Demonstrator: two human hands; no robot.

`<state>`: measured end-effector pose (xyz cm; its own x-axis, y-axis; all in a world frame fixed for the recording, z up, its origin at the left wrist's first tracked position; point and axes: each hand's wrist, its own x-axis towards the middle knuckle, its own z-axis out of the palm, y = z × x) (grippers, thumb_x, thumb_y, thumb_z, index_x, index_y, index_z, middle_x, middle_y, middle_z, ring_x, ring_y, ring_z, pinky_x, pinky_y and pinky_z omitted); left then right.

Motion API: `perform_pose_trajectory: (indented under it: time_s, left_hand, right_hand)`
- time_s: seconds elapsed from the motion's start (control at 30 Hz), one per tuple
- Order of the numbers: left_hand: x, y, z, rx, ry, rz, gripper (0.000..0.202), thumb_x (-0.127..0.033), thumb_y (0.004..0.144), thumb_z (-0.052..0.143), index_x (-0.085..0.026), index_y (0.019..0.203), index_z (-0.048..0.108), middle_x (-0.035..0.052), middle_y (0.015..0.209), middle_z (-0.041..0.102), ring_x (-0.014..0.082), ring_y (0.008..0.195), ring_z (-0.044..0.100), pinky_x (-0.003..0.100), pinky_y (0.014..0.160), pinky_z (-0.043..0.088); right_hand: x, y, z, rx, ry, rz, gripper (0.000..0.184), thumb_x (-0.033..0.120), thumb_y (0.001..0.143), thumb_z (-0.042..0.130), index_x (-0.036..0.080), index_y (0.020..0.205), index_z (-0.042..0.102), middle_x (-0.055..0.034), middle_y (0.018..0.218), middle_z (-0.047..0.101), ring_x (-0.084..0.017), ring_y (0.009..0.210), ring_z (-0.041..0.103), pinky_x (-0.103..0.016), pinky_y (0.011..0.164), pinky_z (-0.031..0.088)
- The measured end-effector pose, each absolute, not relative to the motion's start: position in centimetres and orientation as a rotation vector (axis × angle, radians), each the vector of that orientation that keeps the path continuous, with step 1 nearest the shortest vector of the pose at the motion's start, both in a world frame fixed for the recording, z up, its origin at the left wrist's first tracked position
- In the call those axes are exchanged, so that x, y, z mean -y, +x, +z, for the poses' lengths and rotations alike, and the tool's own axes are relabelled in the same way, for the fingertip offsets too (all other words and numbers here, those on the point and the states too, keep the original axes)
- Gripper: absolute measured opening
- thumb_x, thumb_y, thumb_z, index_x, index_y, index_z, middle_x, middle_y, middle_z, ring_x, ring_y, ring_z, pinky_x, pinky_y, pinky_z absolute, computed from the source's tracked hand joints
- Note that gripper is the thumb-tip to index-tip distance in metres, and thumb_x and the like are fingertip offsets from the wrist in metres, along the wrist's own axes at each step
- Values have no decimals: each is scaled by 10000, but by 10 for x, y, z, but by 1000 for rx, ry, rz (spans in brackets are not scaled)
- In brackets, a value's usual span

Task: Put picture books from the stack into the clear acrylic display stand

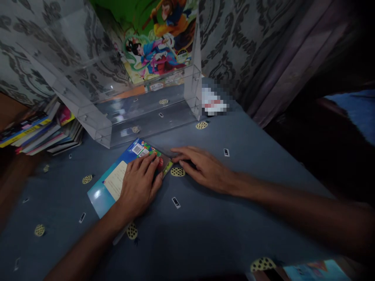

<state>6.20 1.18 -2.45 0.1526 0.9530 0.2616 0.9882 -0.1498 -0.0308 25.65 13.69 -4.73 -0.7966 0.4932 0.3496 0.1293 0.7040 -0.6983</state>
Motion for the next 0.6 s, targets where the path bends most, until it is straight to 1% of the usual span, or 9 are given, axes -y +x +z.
perform_pose_trajectory:
  time_s: [0.07, 0.23, 0.33, 0.4, 0.43, 0.53, 0.6]
  left_hand:
    - [-12, 62, -25, 1912, -2221, -262, 345, -301, 999, 467, -131, 1272, 592, 128, 1331, 643, 302, 1191, 561, 482, 976, 478]
    - [-11, 63, -26, 1934, -2207, -234, 371, -356, 981, 513, -146, 1281, 577, 131, 1367, 619, 311, 1211, 553, 496, 990, 475]
    - [-11, 64, -26, 1969, -2212, -229, 382, -358, 975, 531, -142, 1287, 569, 139, 1381, 609, 318, 1231, 543, 504, 1005, 465]
    - [-11, 64, -26, 1985, -2213, -241, 389, -354, 971, 541, -142, 1296, 564, 140, 1383, 607, 323, 1245, 537, 509, 1012, 459]
    - [-11, 64, -26, 1986, -2213, -249, 390, -353, 970, 543, -144, 1299, 563, 138, 1383, 608, 323, 1248, 536, 510, 1015, 456]
    - [-10, 65, -26, 1979, -2213, -266, 387, -361, 969, 551, -145, 1290, 574, 132, 1376, 615, 316, 1242, 543, 493, 1013, 458]
    - [-10, 65, -24, 1990, -2220, -271, 402, -383, 966, 566, -132, 1279, 583, 135, 1369, 618, 312, 1239, 545, 480, 1014, 458]
  right_hand:
    - [-138, 256, -50, 2397, -479, 919, 416, 178, 962, 465, 193, 1375, 520, -94, 1146, 729, -244, 1135, 645, -490, 1004, 510]
    - [-136, 257, -46, 2365, -478, 928, 410, 171, 970, 455, 204, 1373, 519, -90, 1133, 727, -235, 1086, 659, -468, 966, 533]
    - [-132, 257, -41, 2330, -448, 893, 393, 168, 987, 432, 193, 1369, 518, -105, 1186, 703, -230, 1136, 635, -457, 985, 523]
    - [-131, 257, -40, 2346, -390, 843, 386, 170, 994, 419, 197, 1364, 525, -107, 1179, 698, -231, 1128, 630, -454, 977, 525]
    - [-130, 257, -41, 2373, -362, 809, 378, 178, 995, 416, 200, 1352, 539, -106, 1142, 702, -234, 1086, 638, -452, 948, 536]
    - [-128, 256, -43, 2497, -348, 649, 327, 208, 1001, 417, 191, 1256, 621, -95, 939, 698, -236, 868, 641, -424, 807, 561]
    - [-126, 256, -43, 2564, -364, 514, 307, 207, 1003, 414, 185, 1189, 657, -87, 854, 680, -228, 795, 623, -404, 766, 551]
